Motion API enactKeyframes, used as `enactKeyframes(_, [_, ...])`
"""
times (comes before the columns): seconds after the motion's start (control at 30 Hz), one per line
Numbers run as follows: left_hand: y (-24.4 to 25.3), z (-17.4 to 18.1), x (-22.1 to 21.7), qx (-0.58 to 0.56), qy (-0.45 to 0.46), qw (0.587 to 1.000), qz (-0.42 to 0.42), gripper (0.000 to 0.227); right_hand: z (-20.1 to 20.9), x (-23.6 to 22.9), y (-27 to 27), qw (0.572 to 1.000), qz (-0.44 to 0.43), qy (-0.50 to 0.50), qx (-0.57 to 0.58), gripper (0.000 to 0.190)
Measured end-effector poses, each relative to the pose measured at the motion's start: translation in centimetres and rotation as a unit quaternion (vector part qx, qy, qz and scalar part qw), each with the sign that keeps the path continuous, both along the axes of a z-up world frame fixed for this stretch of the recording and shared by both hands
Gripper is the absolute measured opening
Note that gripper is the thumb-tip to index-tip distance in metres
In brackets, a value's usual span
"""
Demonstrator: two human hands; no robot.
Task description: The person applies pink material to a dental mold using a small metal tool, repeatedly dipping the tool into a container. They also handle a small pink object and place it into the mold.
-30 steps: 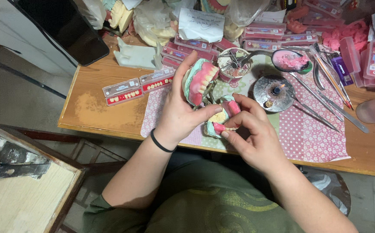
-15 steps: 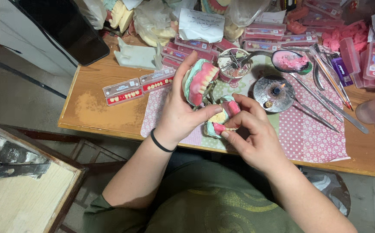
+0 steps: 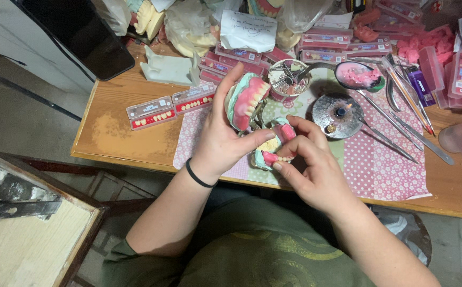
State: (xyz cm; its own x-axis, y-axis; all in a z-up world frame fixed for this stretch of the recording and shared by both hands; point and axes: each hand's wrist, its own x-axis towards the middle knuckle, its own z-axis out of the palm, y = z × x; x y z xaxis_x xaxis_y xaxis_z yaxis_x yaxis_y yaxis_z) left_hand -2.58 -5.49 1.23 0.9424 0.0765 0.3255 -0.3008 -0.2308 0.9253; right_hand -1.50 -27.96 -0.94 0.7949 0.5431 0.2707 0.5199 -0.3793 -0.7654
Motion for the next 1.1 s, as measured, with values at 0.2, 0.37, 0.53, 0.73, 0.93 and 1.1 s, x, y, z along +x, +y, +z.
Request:
enactKeyframes(0.2, [-0.2, 0.0, 0.1, 0.015, -0.005, 1.0, 0.013, 0.101, -0.2, 0.2, -0.3, 1.0, 0.014, 0.025, -0.011, 0.026])
enactKeyframes(0.37, [-0.1, -0.4, 0.2, 0.009, -0.009, 1.0, 0.008, 0.099, -0.2, 0.1, 0.0, 1.0, 0.002, 0.006, -0.003, 0.018])
enactKeyframes(0.53, [-0.1, -0.2, 0.1, 0.014, -0.008, 1.0, 0.01, 0.098, -0.1, 0.0, 0.0, 1.0, -0.004, 0.011, 0.001, 0.017])
enactKeyframes(0.73, [-0.1, -0.2, 0.1, 0.016, -0.001, 1.0, 0.015, 0.097, -0.1, 0.0, 0.0, 1.0, 0.006, -0.01, 0.01, 0.016])
enactKeyframes(0.93, [0.0, -0.2, 0.2, 0.026, -0.018, 0.999, 0.011, 0.085, -0.1, 0.0, -0.1, 1.0, 0.007, -0.022, -0.007, 0.017])
enactKeyframes(1.1, [0.7, -1.3, 1.0, 0.035, 0.033, 0.996, 0.072, 0.077, -0.8, 0.3, -0.8, 0.999, 0.002, -0.002, -0.037, 0.117])
